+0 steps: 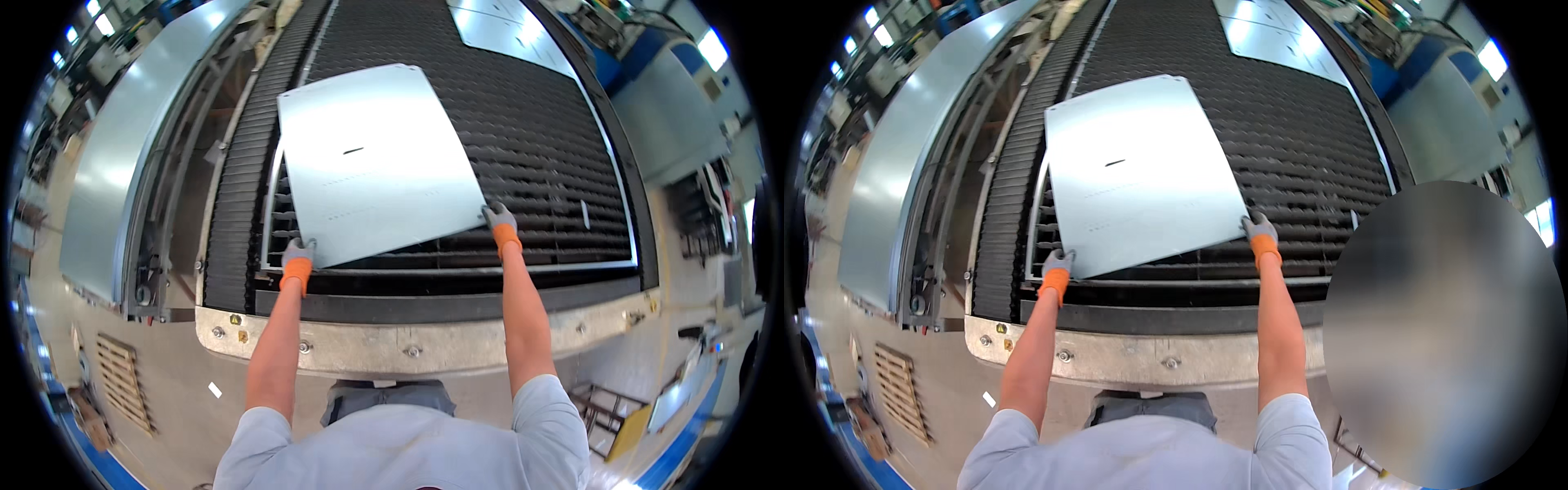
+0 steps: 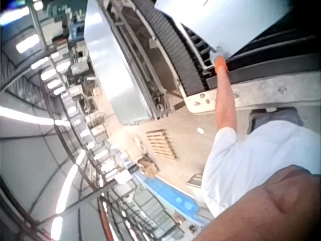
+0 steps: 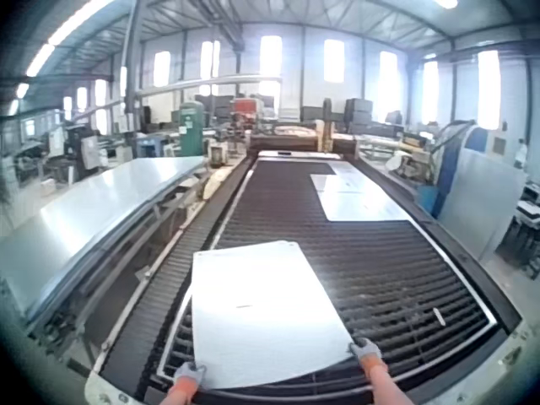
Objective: The person removes perforated metal panels from a large industrial machine bed and places them onto a nearby cart. They repeat this process for several panels, moving them one at a time from the machine to the cart.
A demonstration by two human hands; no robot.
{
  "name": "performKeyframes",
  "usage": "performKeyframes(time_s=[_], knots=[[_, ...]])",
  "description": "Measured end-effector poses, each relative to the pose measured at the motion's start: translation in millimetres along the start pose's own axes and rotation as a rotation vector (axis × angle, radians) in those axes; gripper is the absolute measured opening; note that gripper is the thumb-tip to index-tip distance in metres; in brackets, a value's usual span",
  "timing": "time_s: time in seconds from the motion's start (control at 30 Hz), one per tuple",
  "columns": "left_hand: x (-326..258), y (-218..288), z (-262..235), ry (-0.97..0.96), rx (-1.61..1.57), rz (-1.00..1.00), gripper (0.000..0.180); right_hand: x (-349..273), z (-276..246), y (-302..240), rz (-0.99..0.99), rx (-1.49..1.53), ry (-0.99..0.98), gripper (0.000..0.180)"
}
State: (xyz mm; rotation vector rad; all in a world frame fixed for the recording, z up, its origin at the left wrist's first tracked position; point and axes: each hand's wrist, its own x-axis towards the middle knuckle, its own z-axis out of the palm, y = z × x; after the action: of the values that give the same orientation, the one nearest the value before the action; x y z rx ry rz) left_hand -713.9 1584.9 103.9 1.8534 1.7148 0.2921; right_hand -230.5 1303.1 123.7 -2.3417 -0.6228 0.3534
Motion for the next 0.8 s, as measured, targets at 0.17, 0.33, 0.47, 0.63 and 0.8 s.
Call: performKeyframes(time_s=[0.17,0.33,0.47,0.63,0.8], knots=[[39,-21,23,-0.14,-0.226,-0.146,0.072,32,22,-54,0.258,-0.523,-0.04,0.069],[33,-14,35,-0.123,-0.377,-0.127,0.061,23,30,-75,0.271,-0.6,-0.103,0.082],[41,-4,17,-0.088,-0.383,-0.199,0.052,33,28,-76,0.243,-0.488,-0.029,0.09],[47,22,-47,-0.283,-0.689,-0.18,0.053,36,12,-59,0.164,-0.108,-0.113,0.076],[22,-9,-87,-0.122,-0.686,-0.159,0.046,4,-15,-80,0.108,0.139,-0.154,0.065]])
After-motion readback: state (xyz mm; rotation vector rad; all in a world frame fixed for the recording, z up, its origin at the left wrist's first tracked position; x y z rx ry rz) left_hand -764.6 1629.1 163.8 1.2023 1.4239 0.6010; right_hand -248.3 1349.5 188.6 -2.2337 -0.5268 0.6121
